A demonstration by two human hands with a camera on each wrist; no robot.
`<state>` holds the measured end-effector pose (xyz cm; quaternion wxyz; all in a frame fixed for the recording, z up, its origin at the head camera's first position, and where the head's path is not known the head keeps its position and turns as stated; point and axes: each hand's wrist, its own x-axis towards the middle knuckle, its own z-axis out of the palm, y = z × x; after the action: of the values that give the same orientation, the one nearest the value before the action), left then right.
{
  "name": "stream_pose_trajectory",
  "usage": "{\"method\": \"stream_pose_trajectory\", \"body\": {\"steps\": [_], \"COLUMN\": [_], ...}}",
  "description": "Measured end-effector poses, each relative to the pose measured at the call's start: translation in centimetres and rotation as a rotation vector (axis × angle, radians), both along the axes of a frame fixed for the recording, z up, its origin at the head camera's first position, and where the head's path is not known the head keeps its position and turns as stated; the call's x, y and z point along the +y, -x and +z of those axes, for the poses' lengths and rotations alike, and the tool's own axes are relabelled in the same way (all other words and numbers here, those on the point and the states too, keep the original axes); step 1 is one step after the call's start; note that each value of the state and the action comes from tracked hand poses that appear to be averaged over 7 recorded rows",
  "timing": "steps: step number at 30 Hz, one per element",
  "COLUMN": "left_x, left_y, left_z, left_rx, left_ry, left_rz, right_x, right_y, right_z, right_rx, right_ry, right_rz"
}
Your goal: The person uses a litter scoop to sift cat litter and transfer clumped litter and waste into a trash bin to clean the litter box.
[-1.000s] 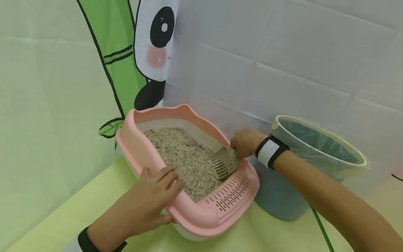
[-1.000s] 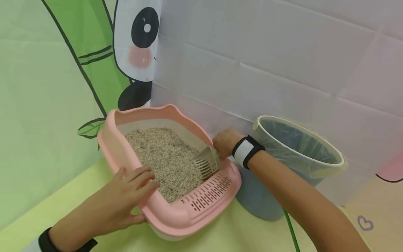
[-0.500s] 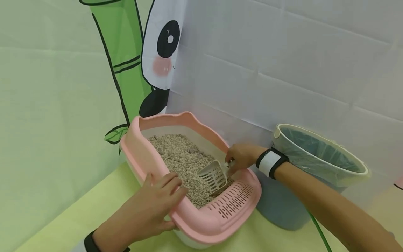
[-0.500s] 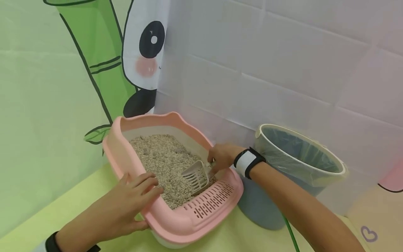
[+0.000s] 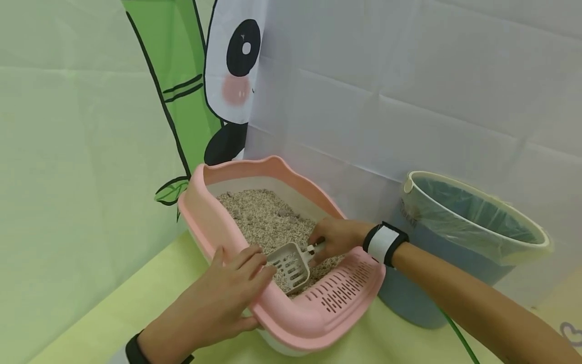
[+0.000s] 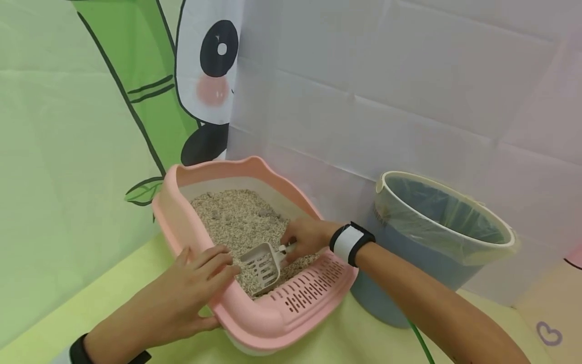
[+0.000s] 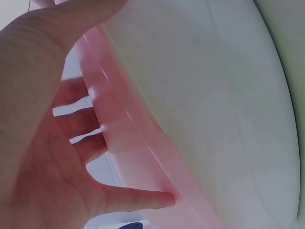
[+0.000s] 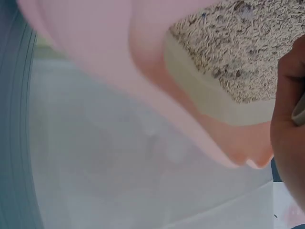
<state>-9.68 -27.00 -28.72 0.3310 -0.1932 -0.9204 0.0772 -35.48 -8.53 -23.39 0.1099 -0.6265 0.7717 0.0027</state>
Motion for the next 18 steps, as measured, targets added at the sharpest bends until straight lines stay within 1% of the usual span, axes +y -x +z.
{"method": "stream_pose_trajectory", "body": {"steps": [4,7,10,13,18], "left_x": [0.2,0.1,0.0,-0.1,-0.1], "left_y": [0.0,0.1,0.2,0.3,0.3], "left_z": [0.1,-0.2,-0.4,-0.6,-0.6], "left_rx": [0.001,0.034,0.080,0.106,0.118], "left_ry": [-0.003,-0.009,-0.021,-0.027,-0.026], "left_rz": [0.023,0.022,0.007,0.001,-0.003], "right_x": [-0.3,-0.3,0.1,1.0,2.7], "right_y": [-0.2,-0.5,-0.6,-0.5,-0.5], "right_z": [-0.8,-1.0,-1.0,-0.8,-0.4], "right_rx": [-0.071,-0.115,-0.170,-0.222,-0.229], "right_ry": [0.061,0.103,0.144,0.204,0.321], "right_rz": [0.044,0.038,-0.034,-0.141,-0.290]}}
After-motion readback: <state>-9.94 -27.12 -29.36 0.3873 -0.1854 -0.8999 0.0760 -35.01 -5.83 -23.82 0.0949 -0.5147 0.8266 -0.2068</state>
